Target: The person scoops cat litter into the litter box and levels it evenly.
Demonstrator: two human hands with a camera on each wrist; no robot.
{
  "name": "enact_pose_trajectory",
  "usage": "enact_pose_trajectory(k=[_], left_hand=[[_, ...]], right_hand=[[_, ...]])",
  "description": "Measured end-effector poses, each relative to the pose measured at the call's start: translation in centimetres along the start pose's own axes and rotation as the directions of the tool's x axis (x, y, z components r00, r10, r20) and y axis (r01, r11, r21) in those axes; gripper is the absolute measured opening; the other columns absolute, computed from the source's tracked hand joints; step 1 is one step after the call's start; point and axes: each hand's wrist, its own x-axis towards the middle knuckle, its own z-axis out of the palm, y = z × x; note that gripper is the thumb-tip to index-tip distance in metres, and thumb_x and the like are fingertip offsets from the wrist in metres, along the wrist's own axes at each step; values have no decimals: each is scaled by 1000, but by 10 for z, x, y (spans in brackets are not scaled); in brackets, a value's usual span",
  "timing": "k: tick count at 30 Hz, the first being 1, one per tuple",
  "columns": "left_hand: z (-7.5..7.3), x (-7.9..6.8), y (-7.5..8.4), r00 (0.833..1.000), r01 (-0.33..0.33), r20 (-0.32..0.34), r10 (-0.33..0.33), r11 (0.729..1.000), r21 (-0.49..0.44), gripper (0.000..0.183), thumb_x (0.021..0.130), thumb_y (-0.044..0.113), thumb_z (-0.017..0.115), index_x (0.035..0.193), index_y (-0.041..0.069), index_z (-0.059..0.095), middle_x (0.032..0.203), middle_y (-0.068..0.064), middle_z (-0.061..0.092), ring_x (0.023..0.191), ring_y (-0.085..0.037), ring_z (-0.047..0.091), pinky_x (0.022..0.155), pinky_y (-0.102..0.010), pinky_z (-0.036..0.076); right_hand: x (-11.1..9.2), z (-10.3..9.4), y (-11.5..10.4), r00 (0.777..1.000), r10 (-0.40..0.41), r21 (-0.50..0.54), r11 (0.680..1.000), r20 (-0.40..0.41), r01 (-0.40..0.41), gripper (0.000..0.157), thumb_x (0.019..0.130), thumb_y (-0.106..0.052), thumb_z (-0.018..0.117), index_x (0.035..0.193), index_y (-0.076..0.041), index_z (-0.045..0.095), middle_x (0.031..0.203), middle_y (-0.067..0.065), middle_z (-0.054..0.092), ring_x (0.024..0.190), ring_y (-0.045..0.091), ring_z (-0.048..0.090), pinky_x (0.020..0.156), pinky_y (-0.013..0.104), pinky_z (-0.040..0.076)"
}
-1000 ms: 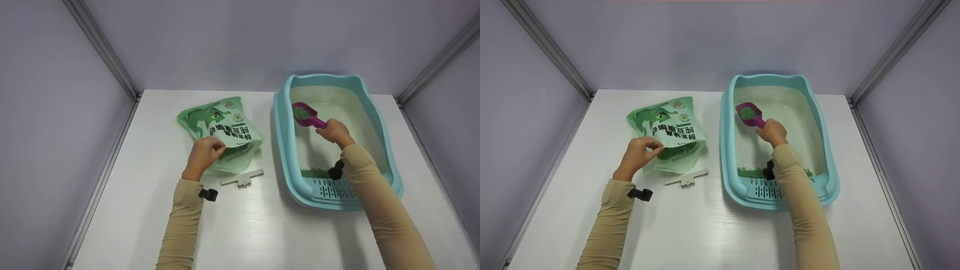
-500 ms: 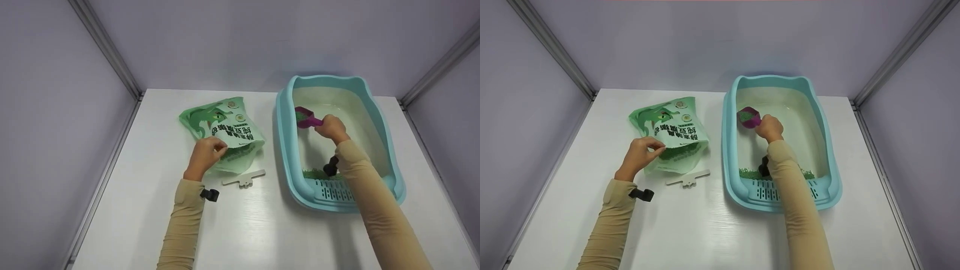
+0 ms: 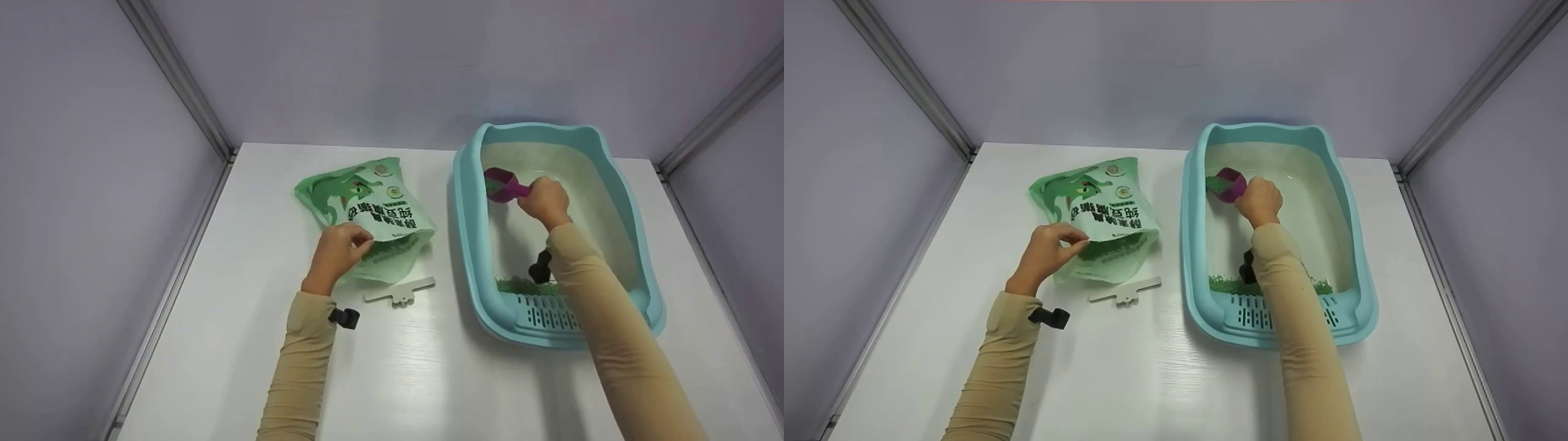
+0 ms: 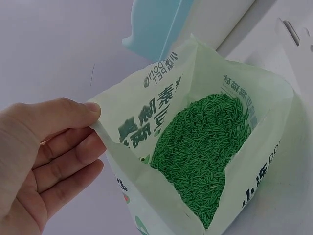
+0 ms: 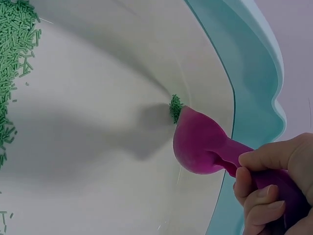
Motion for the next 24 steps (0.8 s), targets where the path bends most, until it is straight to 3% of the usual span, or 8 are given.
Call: enact_pose_trajectory(k=[7,18,24], left_hand=[[0,0,2,1000,5,5,-5,1000,-13,8,86,11,70,88,5,76,84,-11,73,76,-21,69,70,-32,58],[1,0,0,1000,5,12,-4,1000,-19,9,87,11,70,88,5,76,85,-12,73,76,-23,69,71,-33,58],[1,0,-1,1000,-12,-16,12,1000,3,8,87,10,70,86,6,76,82,-11,73,74,-22,69,69,-34,58]], right_hand=[[2,-1,1,998,1,-38,999,-67,-3,22,80,-12,56,81,8,65,81,25,64,70,30,52,65,51,47],[3,2,7,992,-41,-122,992,-120,26,21,81,-9,57,84,11,64,89,34,66,80,46,63,68,57,50],[4,0,6,989,-44,-162,987,-138,21,21,82,-6,56,89,11,65,90,34,67,80,48,64,67,58,52]])
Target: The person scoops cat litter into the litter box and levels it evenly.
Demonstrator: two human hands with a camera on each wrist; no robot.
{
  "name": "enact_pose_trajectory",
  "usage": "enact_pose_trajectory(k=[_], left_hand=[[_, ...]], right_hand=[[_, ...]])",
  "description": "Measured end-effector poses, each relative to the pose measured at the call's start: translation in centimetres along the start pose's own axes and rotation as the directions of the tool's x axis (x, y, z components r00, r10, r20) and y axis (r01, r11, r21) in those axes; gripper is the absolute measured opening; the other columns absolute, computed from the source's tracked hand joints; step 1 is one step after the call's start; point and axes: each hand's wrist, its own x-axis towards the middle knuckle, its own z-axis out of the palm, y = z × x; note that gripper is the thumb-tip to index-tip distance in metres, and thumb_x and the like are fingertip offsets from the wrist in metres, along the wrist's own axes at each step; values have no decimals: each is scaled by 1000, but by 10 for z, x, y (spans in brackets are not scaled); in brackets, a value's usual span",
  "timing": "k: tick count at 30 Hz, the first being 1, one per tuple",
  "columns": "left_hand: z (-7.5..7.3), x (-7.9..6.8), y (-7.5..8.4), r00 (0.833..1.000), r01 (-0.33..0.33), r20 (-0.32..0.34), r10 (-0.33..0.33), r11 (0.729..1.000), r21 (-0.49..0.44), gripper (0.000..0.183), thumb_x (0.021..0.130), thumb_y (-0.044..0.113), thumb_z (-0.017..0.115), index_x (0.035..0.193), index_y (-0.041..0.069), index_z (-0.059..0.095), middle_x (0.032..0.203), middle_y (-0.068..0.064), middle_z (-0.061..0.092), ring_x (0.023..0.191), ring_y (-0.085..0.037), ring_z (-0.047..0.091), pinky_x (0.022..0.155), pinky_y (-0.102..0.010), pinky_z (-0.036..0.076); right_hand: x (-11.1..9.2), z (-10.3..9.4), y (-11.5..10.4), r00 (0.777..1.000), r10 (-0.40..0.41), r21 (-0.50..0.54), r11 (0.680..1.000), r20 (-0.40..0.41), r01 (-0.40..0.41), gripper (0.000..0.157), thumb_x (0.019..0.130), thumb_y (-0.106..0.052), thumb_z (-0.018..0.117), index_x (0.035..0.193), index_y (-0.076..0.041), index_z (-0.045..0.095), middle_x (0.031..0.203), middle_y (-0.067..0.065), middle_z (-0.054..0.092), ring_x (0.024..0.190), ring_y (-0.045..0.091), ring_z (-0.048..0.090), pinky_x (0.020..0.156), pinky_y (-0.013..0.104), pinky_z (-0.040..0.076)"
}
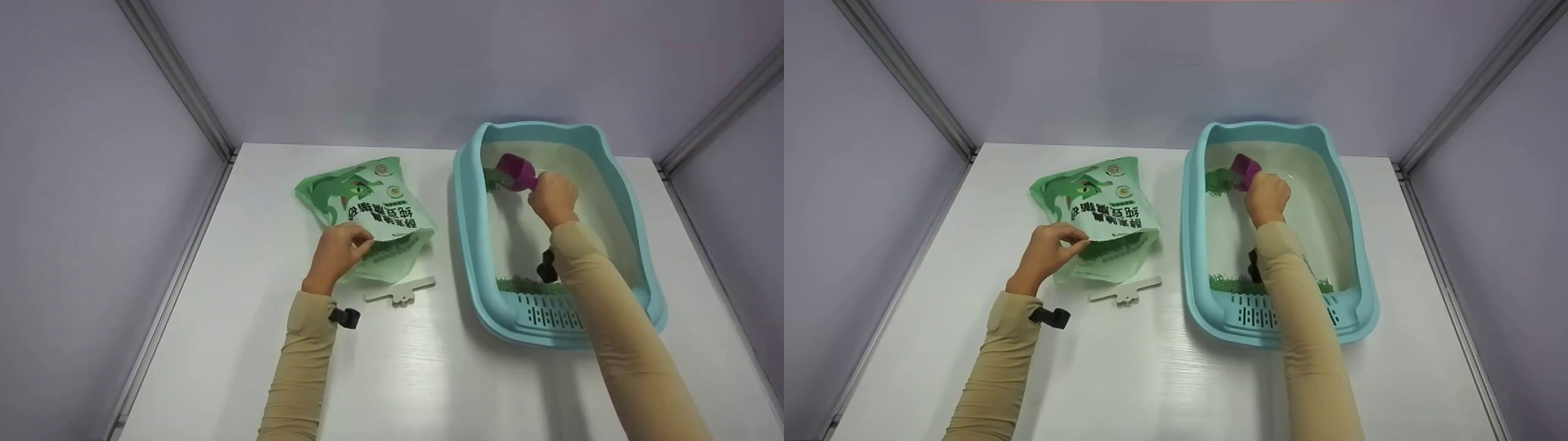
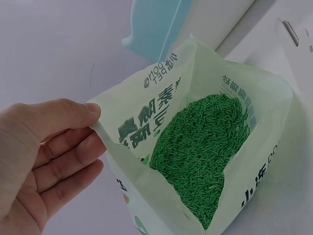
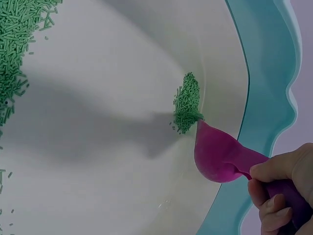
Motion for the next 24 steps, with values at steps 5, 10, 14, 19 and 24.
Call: enact_pose_trajectory(k=[5,10,14,19,24], left_hand=[[0,0,0,1000,-10,-11,10,1000,4,8,87,10,70,86,6,76,82,-11,74,74,-21,69,69,-33,59],[0,0,0,1000,-13,-13,13,1000,3,7,86,9,70,86,5,76,81,-11,73,74,-22,69,69,-33,59],[1,0,0,1000,-14,-14,14,1000,-7,7,86,9,71,86,4,76,81,-12,73,73,-22,69,68,-33,59],[1,0,0,1000,-12,-19,12,1000,-9,6,85,9,71,85,5,76,81,-11,73,73,-21,69,68,-32,58],[0,-1,1,1000,-3,-17,3,1000,-10,7,85,10,71,86,5,76,82,-11,73,74,-21,69,69,-33,59]], right_hand=[[1,-1,0,1000,-7,-27,1000,10,8,20,82,-2,53,92,12,64,91,35,66,80,47,64,65,57,52],[0,1,3,998,-56,-66,996,-22,54,18,82,3,50,87,14,64,87,34,67,76,47,64,63,58,51],[-1,2,6,996,-77,-75,995,-48,73,15,82,4,52,86,14,62,85,34,66,77,50,64,63,59,51],[-3,1,8,994,-97,-85,992,-60,91,13,82,4,55,86,15,61,86,35,65,78,52,63,64,61,52],[-5,2,9,990,-115,-90,990,-77,108,14,81,4,56,86,15,61,85,35,65,77,52,63,63,61,51]])
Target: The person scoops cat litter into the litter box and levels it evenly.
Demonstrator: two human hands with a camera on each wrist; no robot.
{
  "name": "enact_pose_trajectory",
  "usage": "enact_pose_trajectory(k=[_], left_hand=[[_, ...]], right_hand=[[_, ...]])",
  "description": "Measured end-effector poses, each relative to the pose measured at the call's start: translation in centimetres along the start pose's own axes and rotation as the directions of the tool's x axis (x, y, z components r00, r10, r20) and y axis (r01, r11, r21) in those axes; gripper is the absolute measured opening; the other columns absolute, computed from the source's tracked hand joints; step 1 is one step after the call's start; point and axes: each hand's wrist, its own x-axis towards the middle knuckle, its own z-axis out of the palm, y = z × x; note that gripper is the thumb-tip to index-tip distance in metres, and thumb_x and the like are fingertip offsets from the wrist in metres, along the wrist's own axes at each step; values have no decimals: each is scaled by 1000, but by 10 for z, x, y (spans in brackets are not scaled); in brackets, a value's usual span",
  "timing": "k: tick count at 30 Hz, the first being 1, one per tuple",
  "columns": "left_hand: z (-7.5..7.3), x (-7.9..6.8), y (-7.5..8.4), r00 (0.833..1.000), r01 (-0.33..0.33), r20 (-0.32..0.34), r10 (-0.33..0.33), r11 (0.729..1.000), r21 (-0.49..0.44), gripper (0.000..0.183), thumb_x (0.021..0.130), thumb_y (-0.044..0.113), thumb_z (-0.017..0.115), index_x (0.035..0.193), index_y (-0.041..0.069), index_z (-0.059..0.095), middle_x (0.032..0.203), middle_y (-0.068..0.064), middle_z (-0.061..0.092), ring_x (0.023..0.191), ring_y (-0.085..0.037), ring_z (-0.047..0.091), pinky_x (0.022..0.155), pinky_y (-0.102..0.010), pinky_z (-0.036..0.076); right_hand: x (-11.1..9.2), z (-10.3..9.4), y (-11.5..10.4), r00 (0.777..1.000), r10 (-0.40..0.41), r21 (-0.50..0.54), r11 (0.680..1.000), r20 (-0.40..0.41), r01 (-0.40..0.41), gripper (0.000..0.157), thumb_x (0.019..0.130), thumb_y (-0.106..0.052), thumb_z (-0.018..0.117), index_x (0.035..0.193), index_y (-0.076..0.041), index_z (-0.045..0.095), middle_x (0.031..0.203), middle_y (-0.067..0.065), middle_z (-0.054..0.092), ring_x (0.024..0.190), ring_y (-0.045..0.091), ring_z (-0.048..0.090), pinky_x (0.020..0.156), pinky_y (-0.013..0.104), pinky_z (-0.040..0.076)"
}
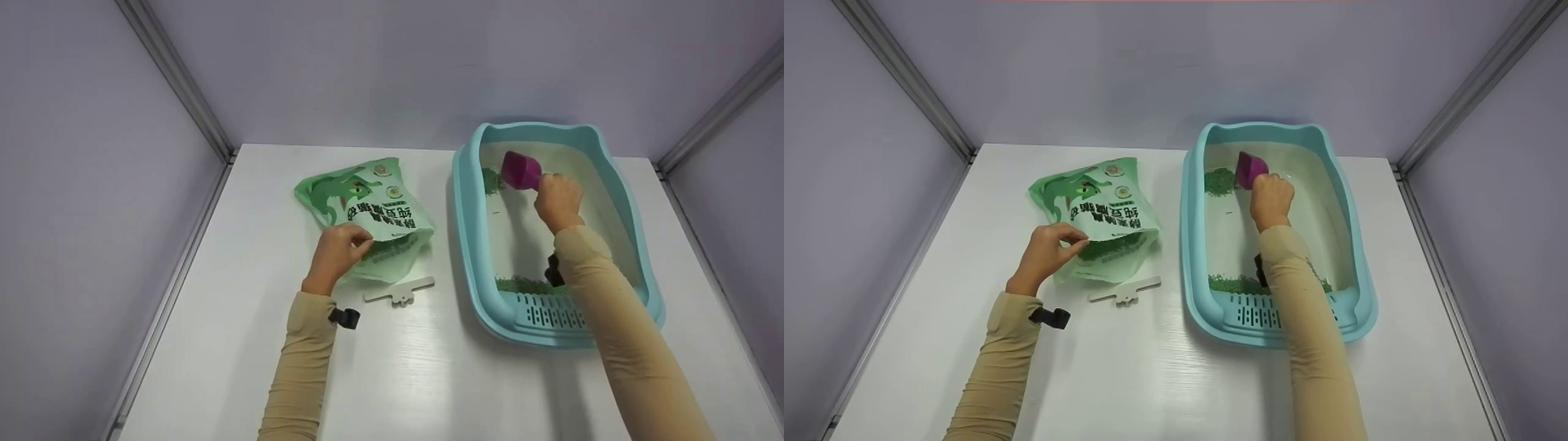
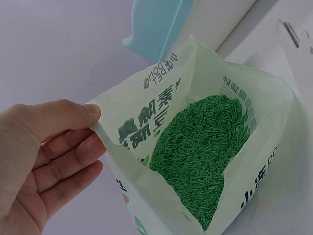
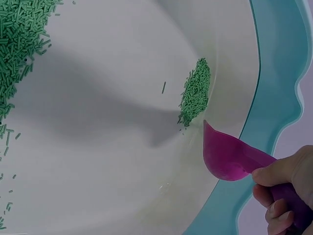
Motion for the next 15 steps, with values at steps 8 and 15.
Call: enact_pose_trajectory(k=[8,15], left_hand=[[-1,0,3,1000,15,20,-16,1000,12,7,86,11,71,87,5,76,84,-12,73,76,-22,69,70,-32,58],[-1,0,2,1000,17,13,-17,1000,6,7,86,10,70,86,5,76,83,-11,73,75,-22,70,70,-33,59]], right_hand=[[-4,1,3,999,-21,17,1000,-40,22,14,80,4,53,83,14,62,81,35,64,74,51,63,59,60,50],[-9,-5,5,997,25,20,999,67,-26,21,83,-4,54,89,15,60,85,35,63,76,51,61,61,59,50]])
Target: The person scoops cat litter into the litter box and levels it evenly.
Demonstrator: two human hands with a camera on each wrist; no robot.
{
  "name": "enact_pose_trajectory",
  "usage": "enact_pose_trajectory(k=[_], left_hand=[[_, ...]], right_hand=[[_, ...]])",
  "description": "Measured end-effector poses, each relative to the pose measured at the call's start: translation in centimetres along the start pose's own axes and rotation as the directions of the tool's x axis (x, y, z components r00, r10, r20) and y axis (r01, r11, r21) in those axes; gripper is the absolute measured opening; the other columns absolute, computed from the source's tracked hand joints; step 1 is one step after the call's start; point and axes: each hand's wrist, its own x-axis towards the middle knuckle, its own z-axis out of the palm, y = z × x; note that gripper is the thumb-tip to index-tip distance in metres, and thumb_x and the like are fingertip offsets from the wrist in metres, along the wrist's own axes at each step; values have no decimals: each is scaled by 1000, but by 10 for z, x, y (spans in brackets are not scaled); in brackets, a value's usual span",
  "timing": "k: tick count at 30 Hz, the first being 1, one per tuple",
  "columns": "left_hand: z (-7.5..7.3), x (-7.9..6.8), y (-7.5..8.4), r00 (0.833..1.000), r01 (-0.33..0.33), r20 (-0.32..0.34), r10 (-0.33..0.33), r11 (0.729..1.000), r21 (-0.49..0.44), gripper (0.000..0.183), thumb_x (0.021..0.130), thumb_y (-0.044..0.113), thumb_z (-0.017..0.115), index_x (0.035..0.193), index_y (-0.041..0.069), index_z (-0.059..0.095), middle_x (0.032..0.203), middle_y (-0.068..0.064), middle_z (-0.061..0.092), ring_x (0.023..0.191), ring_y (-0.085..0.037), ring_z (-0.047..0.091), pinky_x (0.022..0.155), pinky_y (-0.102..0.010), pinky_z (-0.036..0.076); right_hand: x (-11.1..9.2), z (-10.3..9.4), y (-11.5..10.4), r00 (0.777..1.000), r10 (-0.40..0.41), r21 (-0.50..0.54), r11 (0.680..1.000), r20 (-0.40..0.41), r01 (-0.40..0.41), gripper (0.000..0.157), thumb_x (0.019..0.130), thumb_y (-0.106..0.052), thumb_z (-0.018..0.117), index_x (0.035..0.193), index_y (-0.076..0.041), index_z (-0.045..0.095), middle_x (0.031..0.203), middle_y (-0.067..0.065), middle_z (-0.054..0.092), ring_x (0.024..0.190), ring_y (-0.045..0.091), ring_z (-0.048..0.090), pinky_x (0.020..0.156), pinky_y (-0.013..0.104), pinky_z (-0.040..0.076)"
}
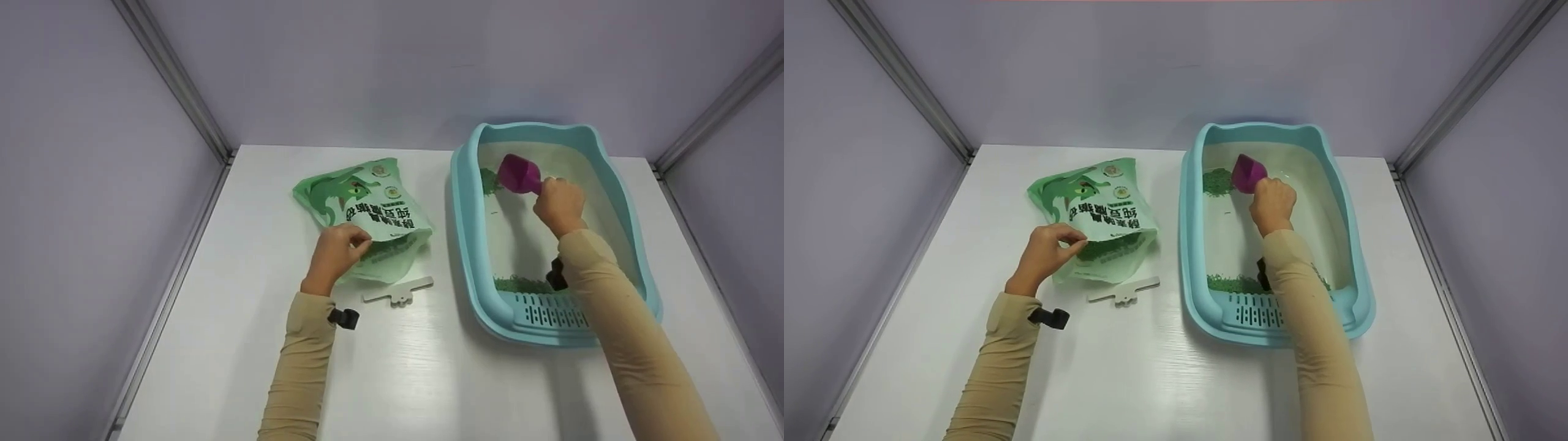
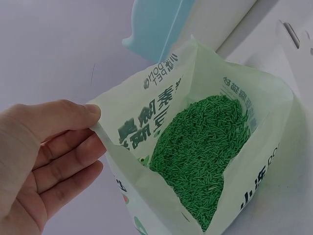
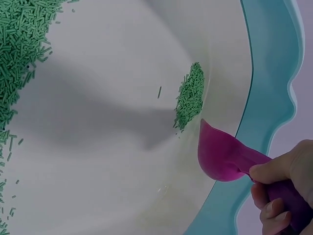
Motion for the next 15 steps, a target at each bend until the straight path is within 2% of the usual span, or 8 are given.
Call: enact_pose_trajectory(k=[5,15], left_hand=[[0,0,0,1000,2,-8,-2,1000,-7,7,86,11,72,86,5,76,82,-11,73,75,-21,69,69,-33,59],[-1,1,2,1000,5,2,-5,1000,-6,7,86,10,71,86,5,76,84,-11,73,75,-22,70,70,-34,59]], right_hand=[[-4,-2,3,1000,15,39,999,18,-15,22,82,-6,52,87,14,60,83,34,63,73,49,61,59,59,49],[-15,-4,5,996,-17,119,993,-89,28,19,78,-5,52,74,12,60,71,32,61,58,41,54,49,56,42]])
